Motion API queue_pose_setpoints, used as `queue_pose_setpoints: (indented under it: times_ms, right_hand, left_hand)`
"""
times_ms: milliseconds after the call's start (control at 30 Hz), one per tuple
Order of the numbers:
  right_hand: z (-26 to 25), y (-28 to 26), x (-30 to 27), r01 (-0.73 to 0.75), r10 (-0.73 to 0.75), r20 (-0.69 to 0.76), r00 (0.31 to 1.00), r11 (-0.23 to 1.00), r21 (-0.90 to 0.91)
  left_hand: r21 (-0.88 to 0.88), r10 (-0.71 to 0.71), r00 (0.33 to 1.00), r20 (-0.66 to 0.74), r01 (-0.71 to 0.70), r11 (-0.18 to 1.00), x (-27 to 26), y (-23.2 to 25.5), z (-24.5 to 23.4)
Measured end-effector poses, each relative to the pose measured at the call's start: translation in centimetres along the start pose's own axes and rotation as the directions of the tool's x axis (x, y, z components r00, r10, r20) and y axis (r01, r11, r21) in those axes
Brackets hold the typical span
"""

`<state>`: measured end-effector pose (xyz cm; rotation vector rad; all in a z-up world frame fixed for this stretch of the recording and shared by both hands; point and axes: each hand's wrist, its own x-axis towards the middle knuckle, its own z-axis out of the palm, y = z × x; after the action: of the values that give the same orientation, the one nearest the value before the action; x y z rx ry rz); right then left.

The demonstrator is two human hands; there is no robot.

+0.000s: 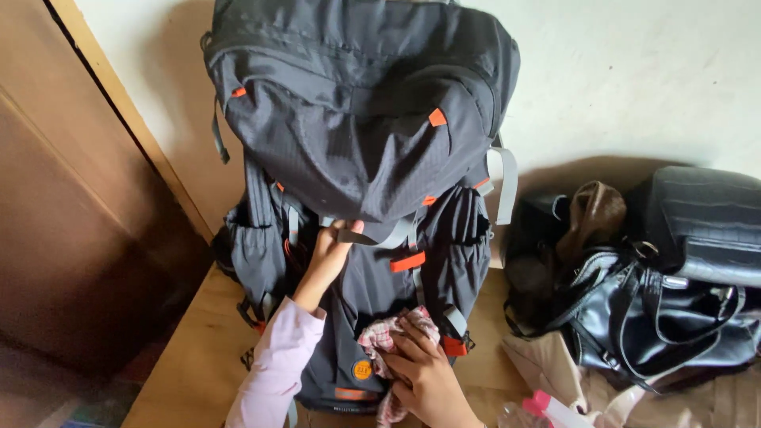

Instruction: The person wipes different parts of a backpack with a cloth, including the back padding, straps, and front panel.

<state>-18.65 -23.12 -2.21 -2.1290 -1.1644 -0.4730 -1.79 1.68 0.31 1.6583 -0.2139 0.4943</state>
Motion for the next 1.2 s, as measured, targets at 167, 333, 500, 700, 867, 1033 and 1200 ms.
queue_pose_setpoints:
  times_ms: [167,333,500,700,867,1033,1200]
  right_hand:
    - [-1.9,-2.0,-0.5,0.047,-0.042,-0.055,0.998,0.995,0.086]
    - [-1.7,-0.3,-1.1,-0.052,0.101,-0.241,0.965,0.978,0.203]
    - [-1.4,-1.5,4.7,-0.381,0.390,-0.576,0.718,0.913,0.144]
    - [0.7,-1.8,9.9,-0.027,0.047,-0.361,0.931,0.998,0.061]
    - [0.6,-1.9,7.9,-0.139,0.126,-0.192,0.973,0.989,-0.051]
    - [0.3,-1.4,3.2,-0.187,0.169,-0.098,0.981,0.957,-0.220]
    - [1.2,0.1,-1.4,-0.235,0.264,0.026,0.964,0.896,-0.376]
  left_hand:
    - [0.168,0.172,0.984,-0.044,-0.162,0.972,-1.6,2.7,-0.2]
    - [0.270,0.355,0.935,0.019,-0.347,0.898,-7.4,8.6,-0.5]
    - [0.422,0.435,0.892,0.119,-0.442,0.791,-11.2,7.4,-1.6]
    - [0.461,0.373,0.918,0.135,-0.392,0.796,-11.1,3.9,-2.7]
    - [0.518,0.340,0.915,0.217,-0.404,0.755,-11.1,4.7,-2.5]
    - [0.534,0.332,0.921,0.206,-0.390,0.750,-10.9,4.2,-2.2]
    - [0.537,0.331,0.929,0.164,-0.366,0.760,-11.2,5.4,-2.0]
